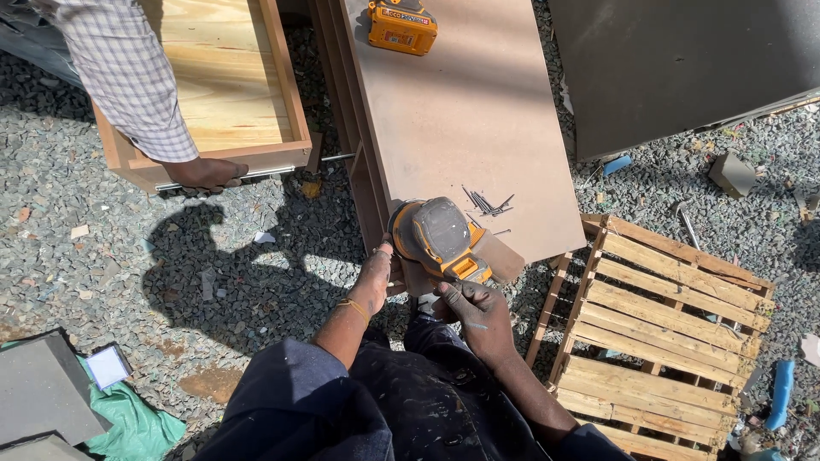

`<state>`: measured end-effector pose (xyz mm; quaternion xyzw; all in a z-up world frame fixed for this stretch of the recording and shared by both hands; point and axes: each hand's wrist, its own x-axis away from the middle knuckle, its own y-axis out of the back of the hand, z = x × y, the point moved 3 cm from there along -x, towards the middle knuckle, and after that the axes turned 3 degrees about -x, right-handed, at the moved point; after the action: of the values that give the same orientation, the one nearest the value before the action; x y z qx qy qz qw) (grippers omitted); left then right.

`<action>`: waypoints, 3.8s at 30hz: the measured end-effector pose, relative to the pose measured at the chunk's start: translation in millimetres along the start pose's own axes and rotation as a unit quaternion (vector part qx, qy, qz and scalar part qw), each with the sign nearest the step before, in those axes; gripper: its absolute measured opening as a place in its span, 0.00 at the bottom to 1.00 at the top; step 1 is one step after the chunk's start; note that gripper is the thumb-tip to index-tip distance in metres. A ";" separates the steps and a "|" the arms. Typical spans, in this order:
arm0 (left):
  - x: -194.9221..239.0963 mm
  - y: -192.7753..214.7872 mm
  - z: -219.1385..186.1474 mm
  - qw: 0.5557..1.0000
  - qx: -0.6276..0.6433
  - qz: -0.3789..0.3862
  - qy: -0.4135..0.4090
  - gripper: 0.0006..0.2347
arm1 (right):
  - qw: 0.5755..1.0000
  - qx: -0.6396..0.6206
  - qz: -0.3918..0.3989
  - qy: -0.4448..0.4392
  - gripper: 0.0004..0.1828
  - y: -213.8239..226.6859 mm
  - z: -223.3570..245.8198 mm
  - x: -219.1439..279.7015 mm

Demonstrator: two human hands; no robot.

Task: The person uses an orbital sander to smooth the surface of a large wooden board. Another person is seen in the background using a drill on a wooden drawer unit. The person sanding moves along the length of the board, ensuring an even finish.

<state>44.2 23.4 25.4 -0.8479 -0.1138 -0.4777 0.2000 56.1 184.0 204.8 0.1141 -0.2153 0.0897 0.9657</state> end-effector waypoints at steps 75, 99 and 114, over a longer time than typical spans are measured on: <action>-42.2 -47.3 47.3 0.949 0.187 -0.124 -0.223 0.27 | 0.788 0.530 0.242 0.200 0.59 3.4 57.8 -91.0; -6.7 66.1 80.7 0.948 0.073 -0.302 -0.071 0.28 | 0.772 0.498 0.295 0.263 0.55 -70.7 57.6 -1.3; -81.6 153.9 151.6 0.706 0.551 -0.071 -0.440 0.25 | 0.711 0.476 0.410 0.316 0.53 -128.5 51.1 30.2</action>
<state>176.9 -46.4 -150.2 -0.6901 -0.4920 0.0842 0.5240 91.4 51.4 239.7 0.4242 0.1482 0.5982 0.6635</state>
